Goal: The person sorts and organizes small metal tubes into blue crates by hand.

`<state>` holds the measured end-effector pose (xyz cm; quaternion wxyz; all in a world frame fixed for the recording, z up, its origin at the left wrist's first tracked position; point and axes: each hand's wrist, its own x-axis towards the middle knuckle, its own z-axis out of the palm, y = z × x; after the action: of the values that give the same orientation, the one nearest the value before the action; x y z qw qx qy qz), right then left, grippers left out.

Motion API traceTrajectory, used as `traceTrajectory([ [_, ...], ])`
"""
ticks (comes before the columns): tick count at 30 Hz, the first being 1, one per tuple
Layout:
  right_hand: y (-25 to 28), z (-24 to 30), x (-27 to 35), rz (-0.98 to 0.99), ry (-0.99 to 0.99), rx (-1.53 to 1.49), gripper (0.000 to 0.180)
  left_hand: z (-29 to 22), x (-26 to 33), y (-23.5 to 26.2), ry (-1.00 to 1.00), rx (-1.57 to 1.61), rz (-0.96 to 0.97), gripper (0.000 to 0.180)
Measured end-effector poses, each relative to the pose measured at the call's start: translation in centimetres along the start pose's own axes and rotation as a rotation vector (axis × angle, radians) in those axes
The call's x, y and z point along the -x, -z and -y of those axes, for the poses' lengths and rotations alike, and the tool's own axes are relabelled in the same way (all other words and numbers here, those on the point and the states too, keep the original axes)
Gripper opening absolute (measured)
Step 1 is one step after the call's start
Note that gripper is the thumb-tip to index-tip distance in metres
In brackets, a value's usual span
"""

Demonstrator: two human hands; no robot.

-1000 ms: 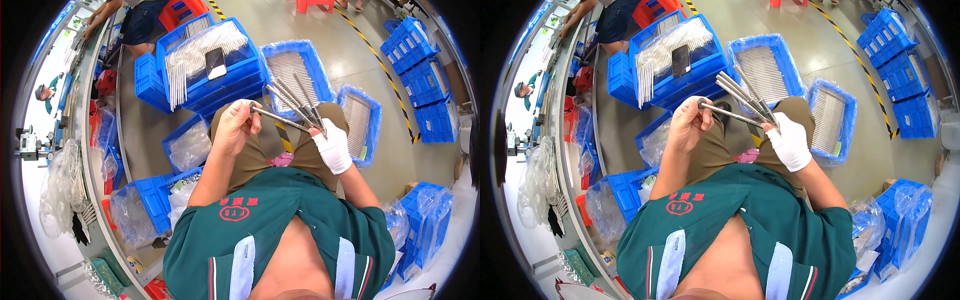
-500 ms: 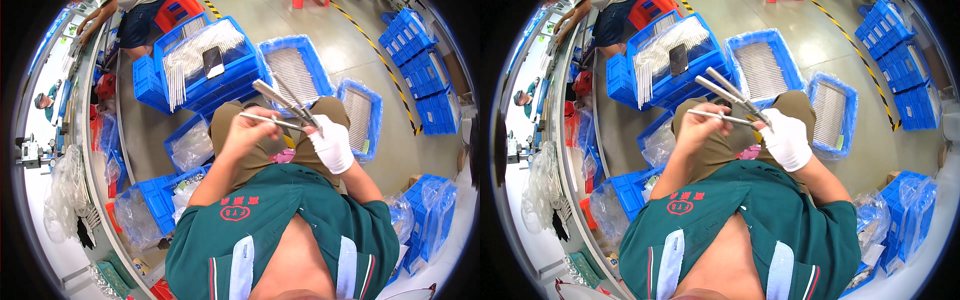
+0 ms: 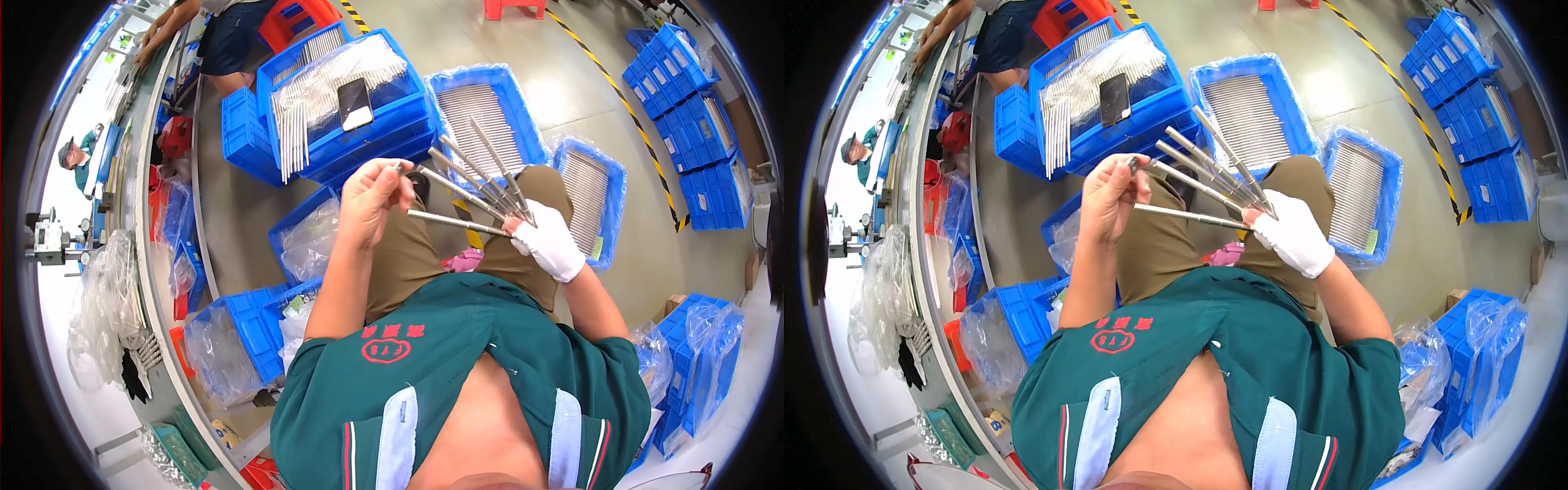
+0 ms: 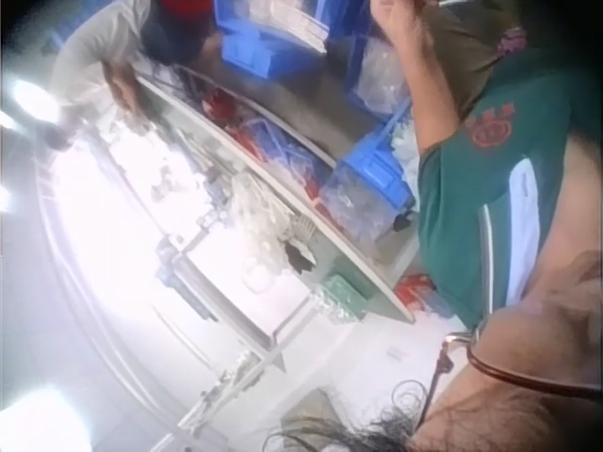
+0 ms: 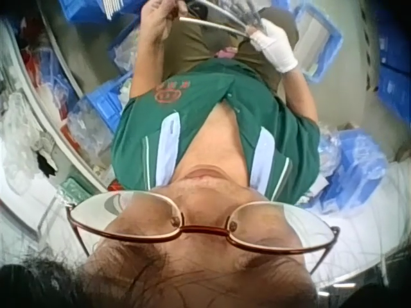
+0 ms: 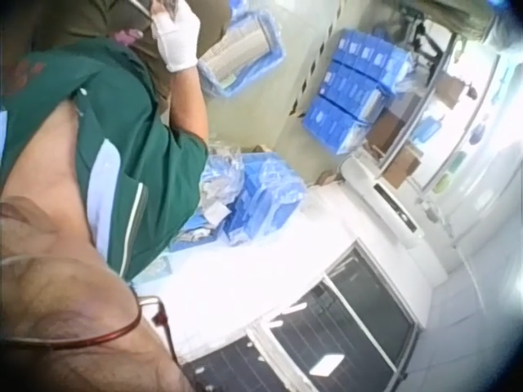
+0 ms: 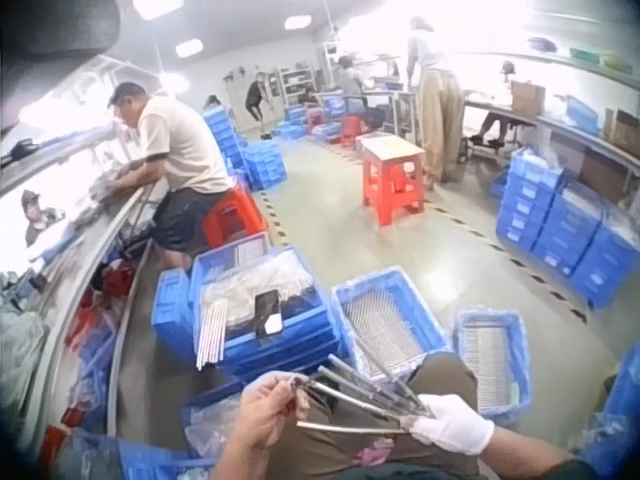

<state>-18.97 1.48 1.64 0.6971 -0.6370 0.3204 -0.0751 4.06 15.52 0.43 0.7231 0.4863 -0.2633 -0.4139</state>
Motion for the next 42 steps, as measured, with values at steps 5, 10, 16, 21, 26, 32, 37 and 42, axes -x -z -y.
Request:
traceTrajectory([
  [5, -0.2, -0.5, 0.0, 0.066, -0.037, -0.026, 0.02, 0.6, -0.1, -0.1, 0.075, 0.086, 0.126, 0.035],
  [10, -0.1, 0.0, 0.4, 0.084, -0.055, 0.003, 0.019, 0.1, 0.0, -0.1, 0.104, 0.053, 0.16, 0.031],
  [16, -1.8, 1.2, 0.3, 0.153, -0.098, -0.161, 0.017, 2.5, 1.3, -2.1, 0.143, 0.119, 0.314, 0.022],
  [21, -0.9, 0.5, 0.6, 0.145, -0.119, -0.157, 0.017, -0.6, 1.6, -0.3, 0.06, -0.137, 0.191, 0.023],
  [26, -0.7, -0.1, 0.5, 0.134, -0.17, -0.211, 0.016, 0.4, 1.2, 0.2, -0.008, 0.108, 0.027, 0.034],
  [32, -1.0, -0.3, 0.2, 0.029, -0.084, 0.211, 0.03, 1.1, 2.2, -0.6, 0.119, 0.243, -0.017, 0.037],
  [37, -0.6, -1.6, -0.2, -0.058, 0.213, 0.489, 0.035, 1.5, 2.2, -0.5, 0.105, 0.236, 0.008, 0.038],
  [42, -0.6, 0.0, 0.8, -0.008, 0.054, 0.415, 0.035, 1.4, 1.9, 0.6, 0.145, 0.153, 0.108, 0.034],
])
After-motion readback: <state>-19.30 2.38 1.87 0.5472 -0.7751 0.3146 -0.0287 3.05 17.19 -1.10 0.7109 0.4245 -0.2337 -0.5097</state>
